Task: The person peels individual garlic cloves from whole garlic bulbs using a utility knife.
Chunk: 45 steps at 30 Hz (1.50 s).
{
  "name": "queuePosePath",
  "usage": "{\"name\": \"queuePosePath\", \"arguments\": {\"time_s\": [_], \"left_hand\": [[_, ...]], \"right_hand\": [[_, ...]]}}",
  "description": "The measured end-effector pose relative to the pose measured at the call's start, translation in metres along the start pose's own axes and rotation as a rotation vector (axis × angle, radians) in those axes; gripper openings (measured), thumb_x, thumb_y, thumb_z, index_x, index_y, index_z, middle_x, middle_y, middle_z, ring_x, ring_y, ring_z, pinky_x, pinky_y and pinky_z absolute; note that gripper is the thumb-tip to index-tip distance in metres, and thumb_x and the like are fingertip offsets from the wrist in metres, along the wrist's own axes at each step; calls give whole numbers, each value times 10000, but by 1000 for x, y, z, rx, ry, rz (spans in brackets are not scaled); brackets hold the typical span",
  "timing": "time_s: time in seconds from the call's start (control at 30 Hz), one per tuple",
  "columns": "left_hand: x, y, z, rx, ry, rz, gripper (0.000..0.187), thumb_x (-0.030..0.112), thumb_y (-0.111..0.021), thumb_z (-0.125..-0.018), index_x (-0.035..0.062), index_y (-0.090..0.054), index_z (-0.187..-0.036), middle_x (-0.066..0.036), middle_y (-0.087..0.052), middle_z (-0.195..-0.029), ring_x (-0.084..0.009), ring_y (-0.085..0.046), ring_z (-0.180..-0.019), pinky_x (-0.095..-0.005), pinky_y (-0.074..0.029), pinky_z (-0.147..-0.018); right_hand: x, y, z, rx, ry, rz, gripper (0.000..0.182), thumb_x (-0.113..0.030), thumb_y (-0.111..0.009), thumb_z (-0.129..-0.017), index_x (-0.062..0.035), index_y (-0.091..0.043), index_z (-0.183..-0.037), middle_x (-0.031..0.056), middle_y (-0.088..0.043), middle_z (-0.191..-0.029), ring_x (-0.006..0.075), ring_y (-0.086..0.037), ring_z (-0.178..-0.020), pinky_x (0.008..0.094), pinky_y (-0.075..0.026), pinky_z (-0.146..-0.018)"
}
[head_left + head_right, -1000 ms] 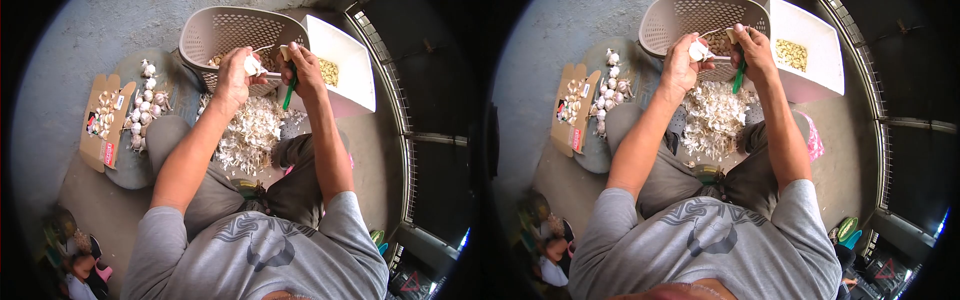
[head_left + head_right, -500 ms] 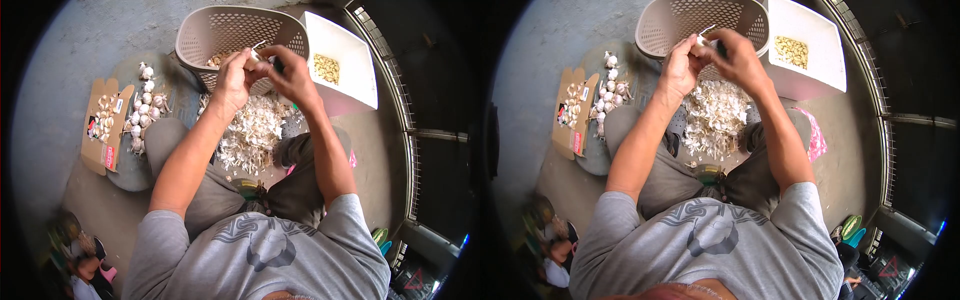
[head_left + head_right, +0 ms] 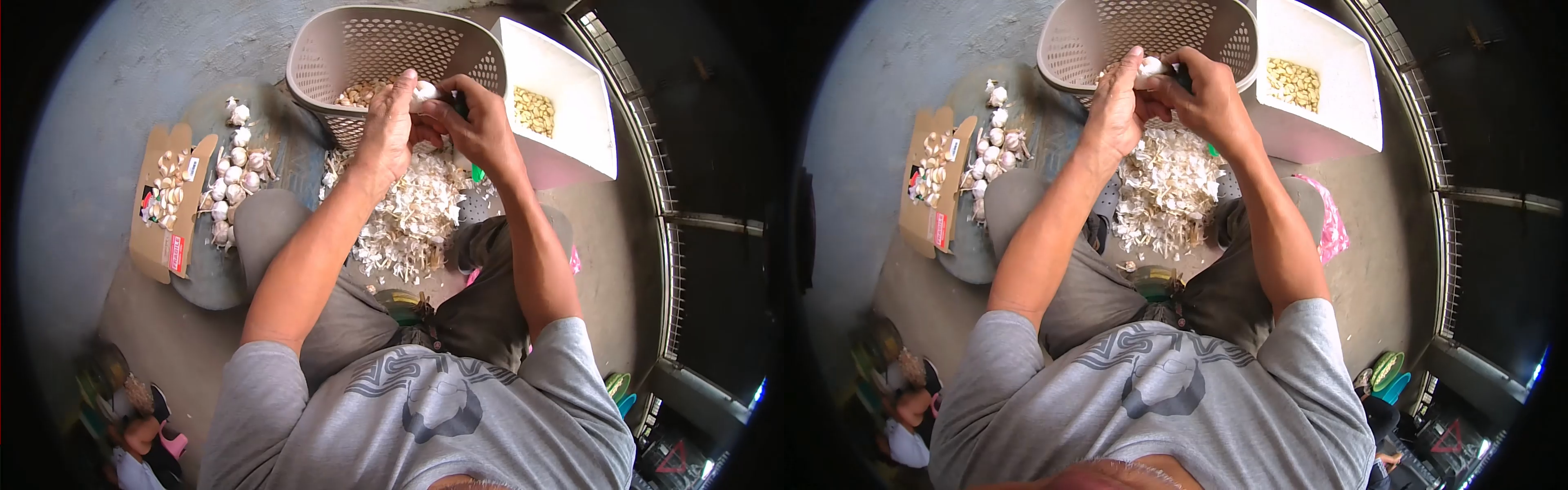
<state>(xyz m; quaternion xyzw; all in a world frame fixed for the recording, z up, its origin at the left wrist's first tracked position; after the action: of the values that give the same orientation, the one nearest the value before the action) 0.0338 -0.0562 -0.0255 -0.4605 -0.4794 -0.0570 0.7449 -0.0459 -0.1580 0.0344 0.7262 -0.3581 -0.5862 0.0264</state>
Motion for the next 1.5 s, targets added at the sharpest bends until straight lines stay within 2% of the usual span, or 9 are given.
{"name": "queuePosePath", "arguments": {"time_s": [0.2, 0.33, 0.5, 0.8, 0.97, 1.17, 1.27, 1.4, 1.5], "left_hand": [[3, -2, 1, 62, -16, -74, 472, 506, -580, -1013, 34, -607, -1022, -83, -674, -786, -180, -670, -571, -321, -567, -451], [13, -1, 4, 128, -28, -124, 552, 614, -607, -959, 64, -604, -1011, -63, -671, -822, -161, -672, -611, -308, -565, -468], [5, 0, 5, 37, 53, -69, 615, 684, -549, -952, 74, -613, -1004, -42, -667, -804, -144, -666, -646, -321, -568, -548], [2, 3, 2, 51, 27, -17, 573, 648, -502, -995, 94, -647, -1020, -21, -666, -841, -129, -638, -696, -318, -551, -613], [4, 15, -4, 147, -31, -64, 499, 593, -585, -982, 98, -644, -986, -20, -660, -831, -124, -638, -702, -312, -536, -608], [16, 3, 1, 60, 76, -148, 482, 576, -623, -971, 95, -634, -951, -15, -648, -814, -124, -634, -710, -291, -533, -625], [5, 13, -7, 105, -59, -98, 452, 540, -625, -987, 88, -630, -971, -16, -647, -838, -121, -632, -752, -282, -536, -668], [15, 4, 0, 104, -103, -122, 401, 486, -614, -1012, 85, -619, -1005, -15, -648, -872, -115, -630, -799, -282, -539, -716], [10, -4, -1, 77, -195, -165, 354, 442, -588, -1038, 91, -611, -998, 3, -631, -860, -104, -626, -793, -273, -531, -703]], "right_hand": [[7, 3, 3, 30, -196, -224, 213, -145, -782, -908, 0, -640, -972, 35, -627, -743, 71, -523, -637, 264, -431, -555], [-18, 6, -2, 15, 56, 20, 220, -65, -761, -890, -26, -675, -1089, 46, -620, -864, 104, -563, -765, 278, -484, -661], [-41, -3, 2, -3, 189, 145, 207, 48, -664, -882, -39, -684, -1069, 109, -673, -974, 290, -705, -852, 392, -563, -712], [-39, -6, 13, -80, 234, 247, 81, -2, -654, -903, -36, -621, -968, 125, -649, -928, 346, -690, -827, 424, -554, -684], [-32, -20, 22, -236, 261, 321, 111, 38, -626, -881, -9, -612, -981, 141, -663, -944, 378, -685, -826, 445, -553, -694], [-35, -12, 19, -194, 189, 333, 170, 14, -647, -887, -16, -637, -1055, 160, -680, -951, 375, -693, -891, 433, -561, -734], [-32, -13, 17, -204, 214, 76, 183, -82, -706, -914, -4, -635, -1063, 163, -700, -960, 324, -711, -885, 392, -564, -746], [-16, 0, 10, 92, 20, -144, 411, -319, -782, -916, 31, -628, -1066, 140, -712, -948, 183, -674, -860, 334, -543, -738], [-1, -2, 0, 1, -129, -165, 428, -356, -761, -932, 30, -628, -1058, 117, -696, -884, 143, -652, -792, 308, -535, -671]]}}
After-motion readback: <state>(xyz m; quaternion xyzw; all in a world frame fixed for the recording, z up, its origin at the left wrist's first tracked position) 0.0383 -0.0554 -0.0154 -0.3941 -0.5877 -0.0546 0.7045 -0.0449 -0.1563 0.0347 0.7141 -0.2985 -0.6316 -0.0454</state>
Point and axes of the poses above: each hand's wrist, its own z-axis away from the middle knuckle, its own y-axis out of the back of the hand, x = y × z, the point moved 6 cm from there along -z, towards the middle knuckle
